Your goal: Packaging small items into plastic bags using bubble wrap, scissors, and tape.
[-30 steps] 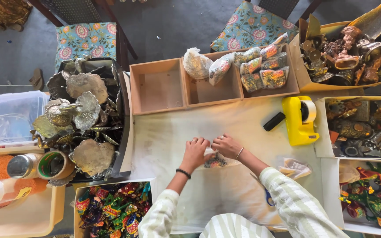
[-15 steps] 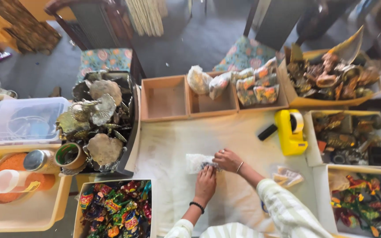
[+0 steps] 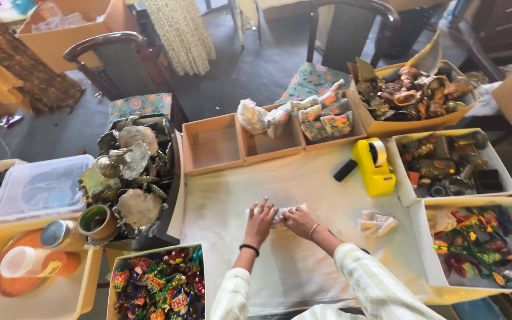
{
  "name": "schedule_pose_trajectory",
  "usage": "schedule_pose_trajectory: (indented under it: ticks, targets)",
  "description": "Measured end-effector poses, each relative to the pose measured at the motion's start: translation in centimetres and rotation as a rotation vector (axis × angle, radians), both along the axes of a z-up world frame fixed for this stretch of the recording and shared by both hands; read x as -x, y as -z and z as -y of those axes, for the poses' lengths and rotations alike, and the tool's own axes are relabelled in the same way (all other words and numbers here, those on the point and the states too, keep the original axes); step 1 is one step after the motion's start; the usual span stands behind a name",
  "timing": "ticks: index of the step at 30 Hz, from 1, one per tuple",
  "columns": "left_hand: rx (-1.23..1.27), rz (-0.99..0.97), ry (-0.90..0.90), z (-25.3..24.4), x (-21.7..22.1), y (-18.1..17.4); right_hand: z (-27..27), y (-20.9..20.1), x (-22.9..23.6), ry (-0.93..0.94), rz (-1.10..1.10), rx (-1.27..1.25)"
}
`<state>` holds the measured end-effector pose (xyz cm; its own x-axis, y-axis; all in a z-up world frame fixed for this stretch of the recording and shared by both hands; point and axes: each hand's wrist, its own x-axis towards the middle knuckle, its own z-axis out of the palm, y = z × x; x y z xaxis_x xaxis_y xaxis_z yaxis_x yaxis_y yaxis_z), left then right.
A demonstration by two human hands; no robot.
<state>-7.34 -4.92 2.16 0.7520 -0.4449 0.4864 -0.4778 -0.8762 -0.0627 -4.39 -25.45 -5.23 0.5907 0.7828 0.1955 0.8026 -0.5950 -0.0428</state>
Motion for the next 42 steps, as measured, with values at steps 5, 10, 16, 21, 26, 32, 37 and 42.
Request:
schedule_pose_trajectory:
  ticks: [5, 10, 16, 21, 26, 32, 37, 42]
  targets:
    - [-0.183, -0.470, 0.080, -3.0, -3.1, 4.0, -1.2, 0.5, -0.3, 0.039, 0.003, 0.039]
    - [-0.282, -0.248, 0.195, -4.2, 0.6, 2.4, -1.6, -0.3, -0.3, 0.019, 0.034, 0.074]
    - [0.061, -0.229, 0.101, -0.2, 5.7, -1.4, -1.2, -1.5, -0.2, -0.056, 0.053, 0.184]
    - [0.082, -0.192, -0.149, 1.8, 6.3, 7.5, 0.0, -1.3, 0.4, -0.117, 0.136, 0.143]
    - [0.102, -0.152, -0.231, 1.6, 6.1, 10.4, 5.9, -8.8, 4.1, 0.116, 0.029, -0.537]
    - [0.089, -0.156, -0.336, 2.8, 6.5, 5.5, 23.3, -5.4, -3.3, 1.381, -0.102, -0.982]
    - [0.159, -0.183, -0.388, 3.2, 6.3, 5.4, 32.8, 1.1, -9.0, 1.344, -0.413, -0.773]
    - [0.233, -0.182, -0.415, 3.6, 6.0, 5.4, 35.6, 1.9, -11.7, 1.241, -0.479, -0.565]
